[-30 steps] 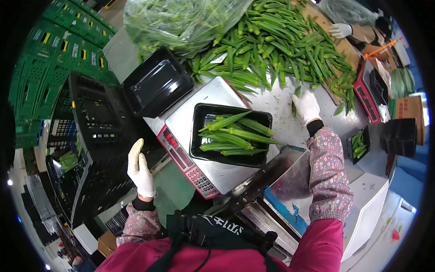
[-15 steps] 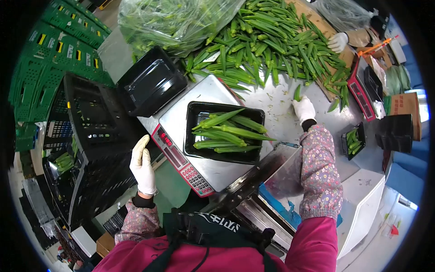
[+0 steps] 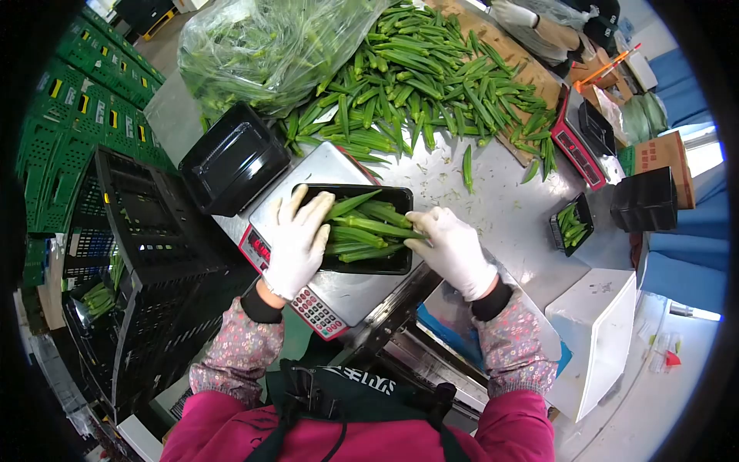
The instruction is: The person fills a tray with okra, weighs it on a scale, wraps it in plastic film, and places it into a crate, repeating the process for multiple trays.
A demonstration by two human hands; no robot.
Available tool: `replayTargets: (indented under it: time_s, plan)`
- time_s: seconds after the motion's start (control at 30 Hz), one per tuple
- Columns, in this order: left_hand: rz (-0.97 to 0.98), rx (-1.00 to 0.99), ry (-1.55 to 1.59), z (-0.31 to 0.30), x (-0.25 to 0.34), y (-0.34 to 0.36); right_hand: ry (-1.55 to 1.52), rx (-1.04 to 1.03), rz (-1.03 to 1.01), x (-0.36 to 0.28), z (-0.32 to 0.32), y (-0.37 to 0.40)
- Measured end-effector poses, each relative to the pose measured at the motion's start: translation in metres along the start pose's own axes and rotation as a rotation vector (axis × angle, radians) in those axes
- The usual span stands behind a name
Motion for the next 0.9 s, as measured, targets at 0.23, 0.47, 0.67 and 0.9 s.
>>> replayTargets:
  time_s: [0.23,0.47,0.67,0.9]
  plan:
    - [0.14,-0.134,-0.091,0.015,-0.007,-0.005,0.392,0.134,-0.207,-0.027,0.031,-0.019]
    - [0.004,0.246,0.22,-0.014,-0.009,0.004,0.037,0.193,-0.142,-0.029,0.034,-0.021]
    - [-0.402,0.241,0.297,-0.017,-0.038,0.056,-0.087,0.227,0.423,0.007,0.031,0.012]
    - [-0.485,0.185,0.389,-0.012,-0.026,0.062,-0.315,0.182,0.464,0.005,0.044,0.026]
Point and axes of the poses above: each hand's wrist, its own y-axis away from the middle knuckle, its own z-axis out of the palm, x = y × z, the point moved 4 cm from there along -y, towards the middle knuckle, and after that the axes turned 9 degrees about y, right-handed, at the moved point
